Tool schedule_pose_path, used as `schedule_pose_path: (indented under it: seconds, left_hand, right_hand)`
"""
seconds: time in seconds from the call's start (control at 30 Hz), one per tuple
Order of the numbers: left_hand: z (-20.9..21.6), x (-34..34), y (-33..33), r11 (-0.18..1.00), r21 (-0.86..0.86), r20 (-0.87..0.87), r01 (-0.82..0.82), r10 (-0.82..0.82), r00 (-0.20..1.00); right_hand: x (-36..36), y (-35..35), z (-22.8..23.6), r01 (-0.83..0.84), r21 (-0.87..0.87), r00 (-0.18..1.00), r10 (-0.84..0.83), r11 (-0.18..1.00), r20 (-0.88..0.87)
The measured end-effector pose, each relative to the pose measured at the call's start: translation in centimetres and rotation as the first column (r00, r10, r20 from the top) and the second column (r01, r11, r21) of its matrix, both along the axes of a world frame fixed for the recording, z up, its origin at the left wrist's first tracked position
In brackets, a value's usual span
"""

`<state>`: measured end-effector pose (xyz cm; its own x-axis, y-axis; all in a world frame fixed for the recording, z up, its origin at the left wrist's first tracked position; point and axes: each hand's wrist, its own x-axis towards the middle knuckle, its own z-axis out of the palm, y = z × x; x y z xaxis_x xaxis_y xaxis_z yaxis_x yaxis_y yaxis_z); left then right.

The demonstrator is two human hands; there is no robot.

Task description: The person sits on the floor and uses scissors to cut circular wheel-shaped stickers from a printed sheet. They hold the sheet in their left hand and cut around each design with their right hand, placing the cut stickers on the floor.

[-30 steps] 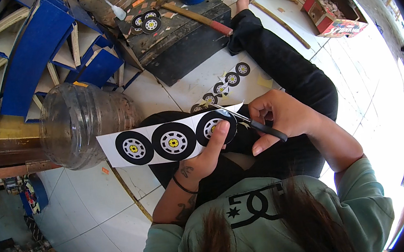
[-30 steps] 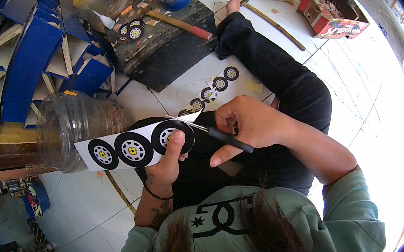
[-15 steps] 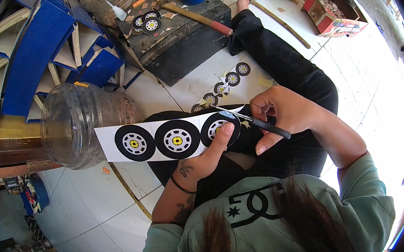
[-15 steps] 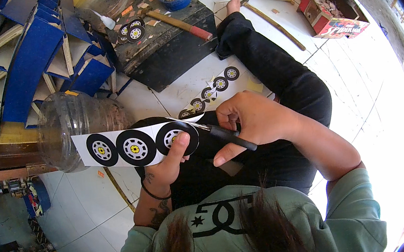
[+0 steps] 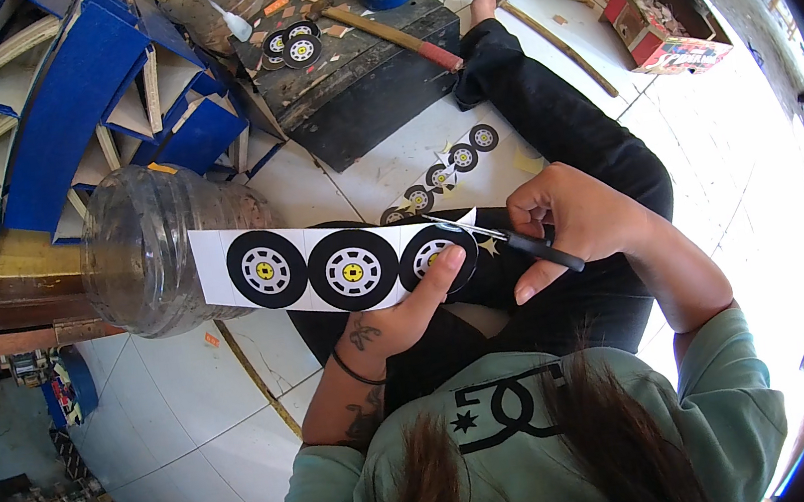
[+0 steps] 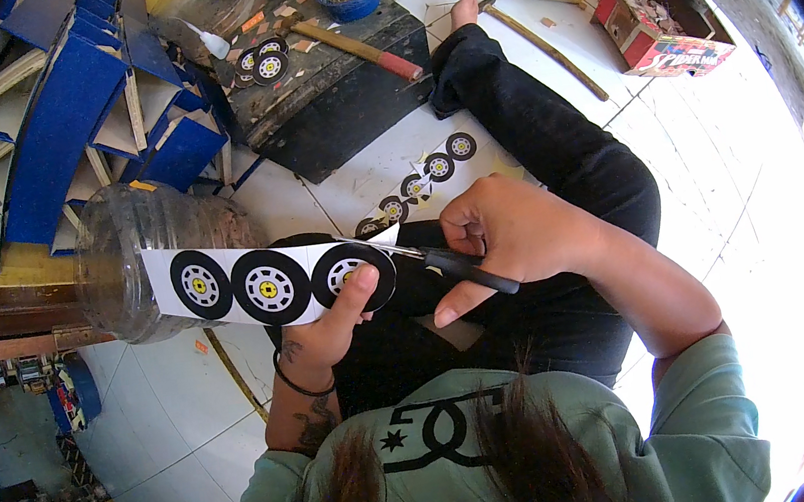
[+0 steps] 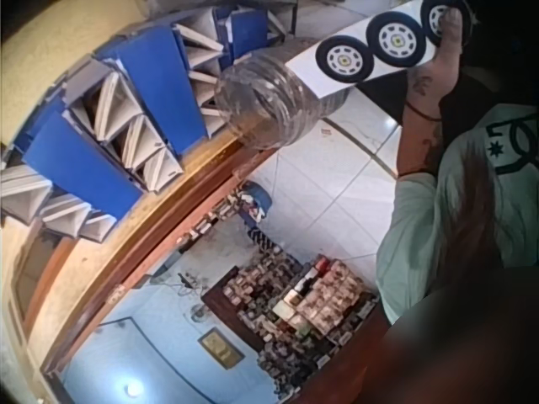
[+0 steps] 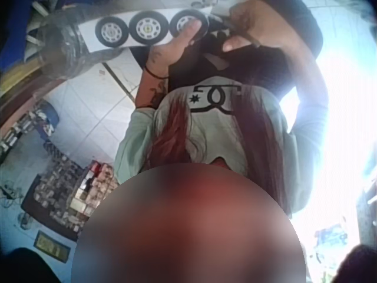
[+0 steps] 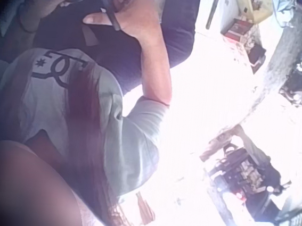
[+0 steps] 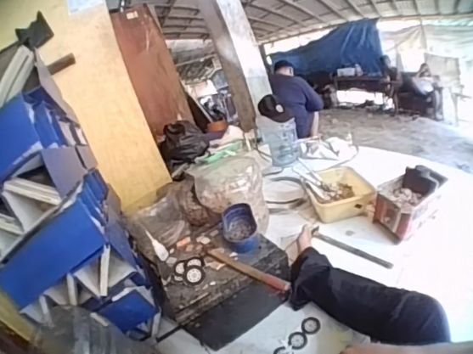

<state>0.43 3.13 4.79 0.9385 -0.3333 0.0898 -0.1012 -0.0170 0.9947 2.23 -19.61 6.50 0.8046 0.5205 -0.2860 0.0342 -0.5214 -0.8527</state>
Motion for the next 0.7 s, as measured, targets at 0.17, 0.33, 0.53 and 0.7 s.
schedule_pose_path:
  seconds: [0.17,0.33,0.53,0.7]
  left_hand:
    - [0.1,0.1,0.3,1.000,-0.010,-0.046,-0.004,0.004,0.999]
    - [0.8,0.9,0.6,0.995,0.090,-0.239,0.047,-0.025,0.971]
    - [-0.3,4.4,0.5,0.867,0.026,-0.411,0.497,-0.444,0.796]
    - [-2.3,3.7,-0.2,0.971,-0.237,-0.354,0.025,-0.110,0.929]
  right_hand:
    - [0.0,-0.3,-0.3,0.006,0.000,1.000,-0.006,1.000,0.001]
    - [0.2,0.2,-1.1,0.112,0.254,0.988,-0.080,0.961,-0.132]
    - [0.7,2.9,-3.0,0.293,0.594,0.942,-0.119,0.750,-0.314]
    - [0.4,5.1,-4.0,0.517,0.706,0.854,-0.353,0.484,-0.383]
